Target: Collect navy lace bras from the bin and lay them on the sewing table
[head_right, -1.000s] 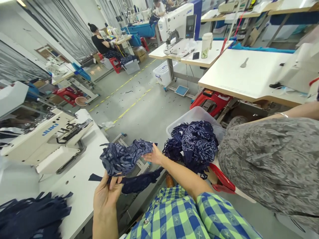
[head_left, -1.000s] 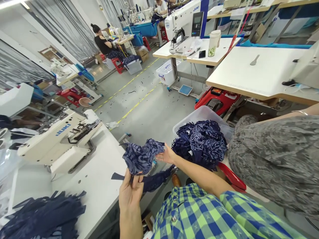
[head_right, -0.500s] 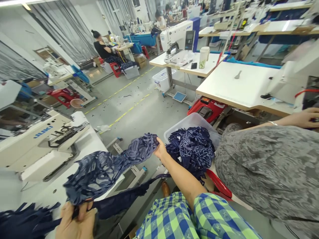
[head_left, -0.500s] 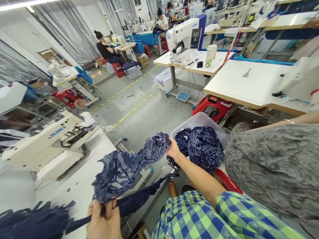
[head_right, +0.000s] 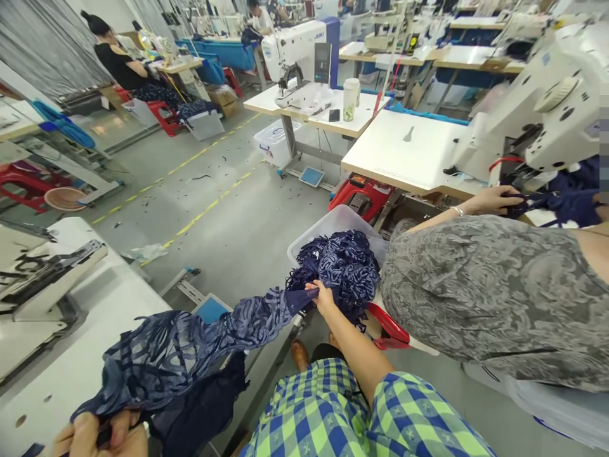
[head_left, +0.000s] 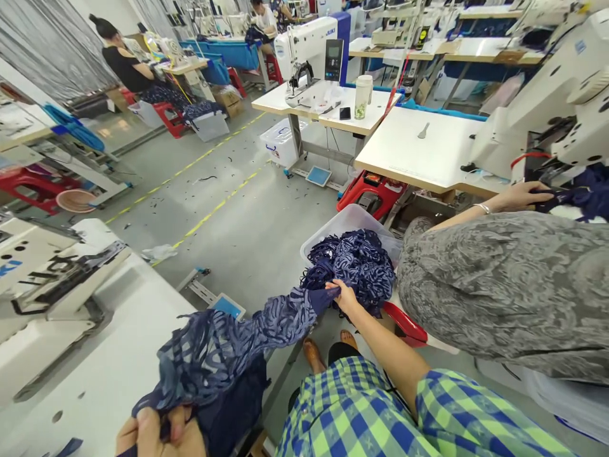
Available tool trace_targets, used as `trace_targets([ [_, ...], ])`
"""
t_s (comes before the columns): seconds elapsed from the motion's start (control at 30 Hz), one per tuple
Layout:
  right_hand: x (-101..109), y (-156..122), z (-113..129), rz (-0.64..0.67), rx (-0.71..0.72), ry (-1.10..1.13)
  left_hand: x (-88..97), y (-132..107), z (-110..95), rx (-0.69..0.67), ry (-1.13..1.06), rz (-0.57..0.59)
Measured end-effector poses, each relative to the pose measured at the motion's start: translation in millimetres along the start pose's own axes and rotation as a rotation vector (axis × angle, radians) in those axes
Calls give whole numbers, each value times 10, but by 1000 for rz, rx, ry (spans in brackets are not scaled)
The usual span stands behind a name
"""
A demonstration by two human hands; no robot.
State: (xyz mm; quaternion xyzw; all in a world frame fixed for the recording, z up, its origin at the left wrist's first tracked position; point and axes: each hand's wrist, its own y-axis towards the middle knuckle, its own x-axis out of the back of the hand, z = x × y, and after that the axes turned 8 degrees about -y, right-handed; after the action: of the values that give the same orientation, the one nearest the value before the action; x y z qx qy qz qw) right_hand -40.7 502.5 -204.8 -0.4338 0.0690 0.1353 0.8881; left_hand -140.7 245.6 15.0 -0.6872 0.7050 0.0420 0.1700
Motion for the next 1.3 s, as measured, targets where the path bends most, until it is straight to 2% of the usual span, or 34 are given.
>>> trace_targets([
  [0.1, 23, -174, -124, -12, 151, -254, -92, 20, 147, 25, 102, -106],
  [0.17, -61, -392, -174, 23, 308, -434, -92, 49, 274, 92, 238, -89],
  [0.27, -303, -840, -201, 206, 546, -727, -46, 113, 452, 159, 482, 63],
  [0.37, -605, -1281, -200, 442, 665, -998, -30, 190, 573, 177, 713, 248],
  [0.4, -700, -1396, -196, 524, 701, -1130, -36, 219, 605, 192, 758, 297],
  [0.43, -787, -1489, -189, 623, 759, -1392, -44, 248, 634, 226, 791, 338],
  [0.5, -926, -1611, -166, 704, 792, -1751, -62, 305, 686, 313, 830, 362],
  [0.53, -977, -1640, -155, 725, 789, -1861, -69, 332, 709, 358, 841, 366],
  [0.7, -1094, -1577, -214, 828, 645, -1901, -87, 464, 791, 467, 892, 436],
  [0.8, -1081, -1514, -334, 812, 781, -1866, -84, 564, 829, 444, 913, 466],
  [0.9, -1048, -1521, -365, 823, 866, -1865, -75, 646, 865, 447, 946, 581],
  [1.0, -1055, -1521, -340, 889, 911, -1893, -68, 686, 911, 520, 999, 701],
  [1.07, -1094, -1487, -352, 844, 907, -1897, -72, 706, 949, 541, 998, 722],
  [1.13, -1144, -1459, -372, 781, 830, -1926, -88, 727, 981, 535, 979, 716],
  [1.2, -1175, -1478, -359, 838, 743, -1997, -117, 745, 995, 521, 949, 698],
  [1.27, -1163, -1543, -303, 893, 784, -2040, -151, 751, 989, 511, 907, 703],
  [1.3, -1139, -1577, -273, 879, 842, -2035, -167, 747, 980, 508, 889, 712],
])
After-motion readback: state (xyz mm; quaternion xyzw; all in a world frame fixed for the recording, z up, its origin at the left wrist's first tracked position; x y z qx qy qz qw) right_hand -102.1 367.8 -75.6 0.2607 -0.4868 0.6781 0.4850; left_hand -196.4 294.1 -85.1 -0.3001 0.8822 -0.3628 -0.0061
